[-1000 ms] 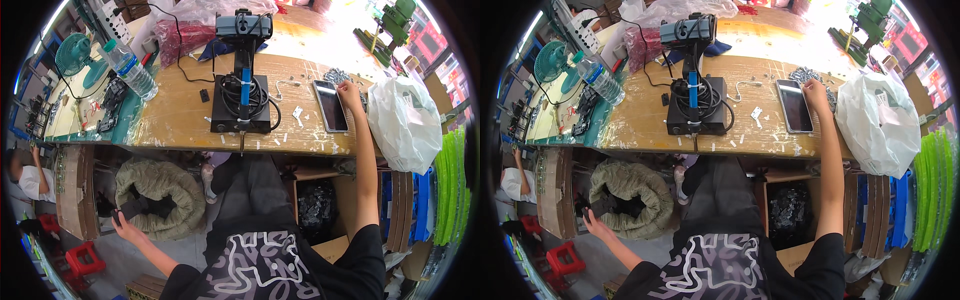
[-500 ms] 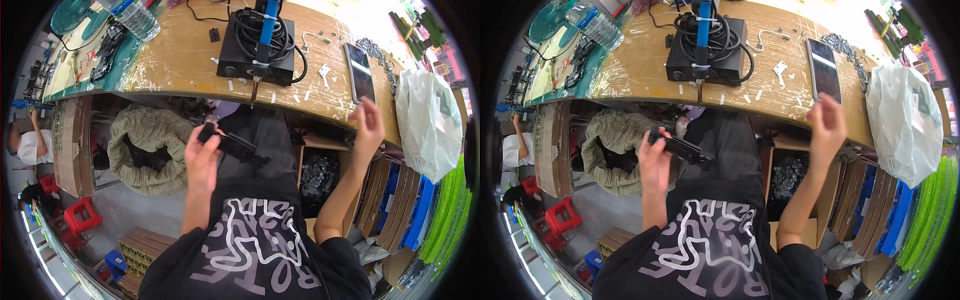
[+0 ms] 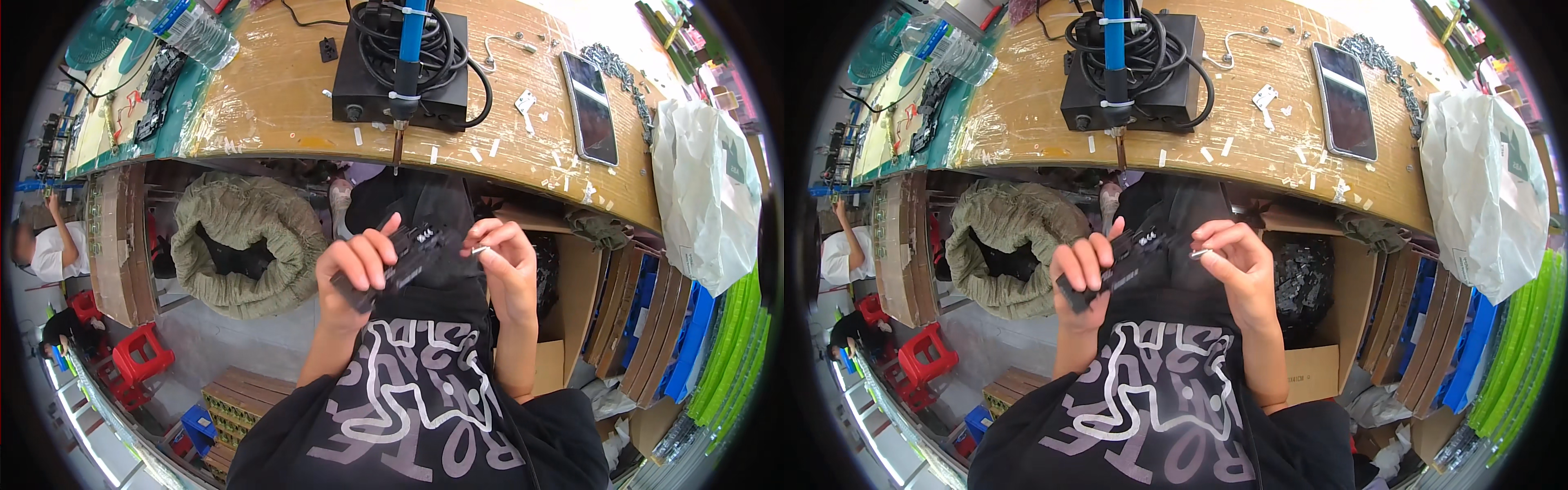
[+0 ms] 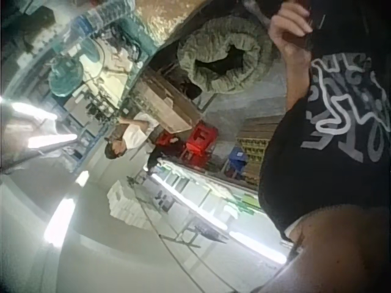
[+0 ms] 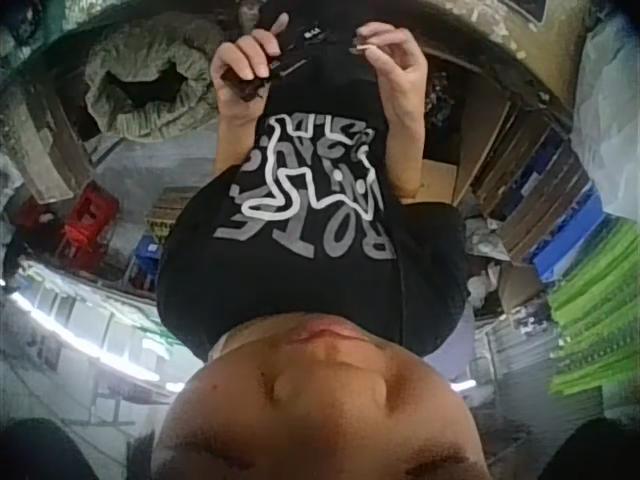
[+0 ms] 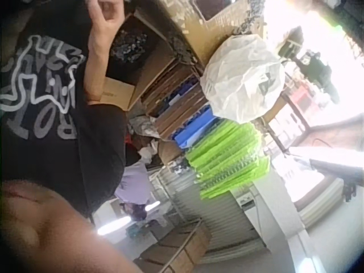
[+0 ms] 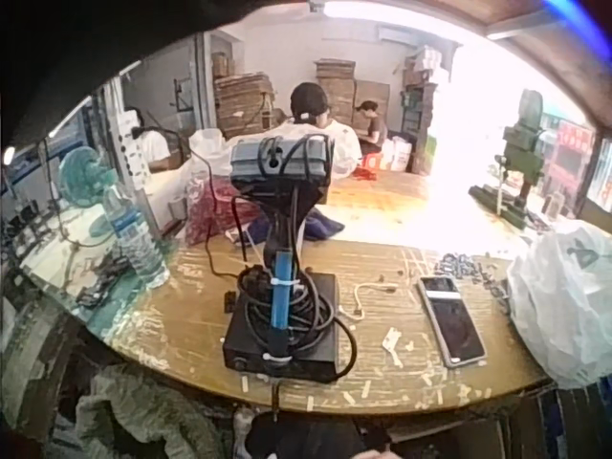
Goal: The person repeatedly picks up black plastic electronic housings from a cloth bag and inserts small metal pins into them. They then place the assembled units into a cardboard box. The process is repetitive and involves handling multiple identical components.
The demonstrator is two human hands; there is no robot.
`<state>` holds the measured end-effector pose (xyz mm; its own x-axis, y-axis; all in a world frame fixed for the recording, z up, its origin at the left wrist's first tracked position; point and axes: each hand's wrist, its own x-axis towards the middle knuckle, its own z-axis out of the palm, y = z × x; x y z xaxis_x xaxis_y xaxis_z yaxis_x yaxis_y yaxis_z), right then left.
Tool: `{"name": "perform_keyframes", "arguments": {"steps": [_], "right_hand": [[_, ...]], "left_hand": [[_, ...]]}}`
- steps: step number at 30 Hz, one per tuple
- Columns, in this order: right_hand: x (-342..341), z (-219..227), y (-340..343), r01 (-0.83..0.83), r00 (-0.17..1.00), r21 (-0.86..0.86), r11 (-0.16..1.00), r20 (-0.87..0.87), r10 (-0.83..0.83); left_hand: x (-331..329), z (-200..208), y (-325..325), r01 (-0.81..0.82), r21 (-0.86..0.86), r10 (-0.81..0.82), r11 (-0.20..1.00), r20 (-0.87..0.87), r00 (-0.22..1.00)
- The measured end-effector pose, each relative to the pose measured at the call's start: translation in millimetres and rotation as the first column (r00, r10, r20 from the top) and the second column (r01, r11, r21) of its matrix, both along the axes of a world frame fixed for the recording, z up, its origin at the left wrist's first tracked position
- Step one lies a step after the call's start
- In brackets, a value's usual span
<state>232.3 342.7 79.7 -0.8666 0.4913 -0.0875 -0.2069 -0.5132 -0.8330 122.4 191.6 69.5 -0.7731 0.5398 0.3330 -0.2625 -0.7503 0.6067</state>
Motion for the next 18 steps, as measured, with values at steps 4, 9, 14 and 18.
{"name": "perform_keyframes", "arguments": {"steps": [4, 9, 14, 18], "right_hand": [[-1.5, 2.2, -4.9, -0.056, 0.998, -0.103, 0.993, 0.000, 0.056], [-5.5, 0.8, -7.1, -0.138, 0.990, -0.143, 0.980, -0.012, 0.138], [-6.8, 6.4, -6.5, -0.144, 0.986, -0.164, 0.976, 0.054, 0.155], [-3.2, 4.3, -3.0, -0.171, 0.982, -0.046, 0.984, 0.074, 0.174]], "left_hand": [[-11.8, -4.8, -5.2, 0.144, 0.113, -0.129, 0.983, -0.128, 0.983], [-18.4, 0.4, -7.2, 0.342, 0.138, -0.295, 0.930, -0.276, 0.915], [-16.9, 11.1, -9.2, 0.366, 0.035, -0.335, 0.930, -0.330, 0.882], [-15.3, 24.0, -10.9, 0.367, -0.047, -0.354, 0.929, -0.396, 0.847]]}}
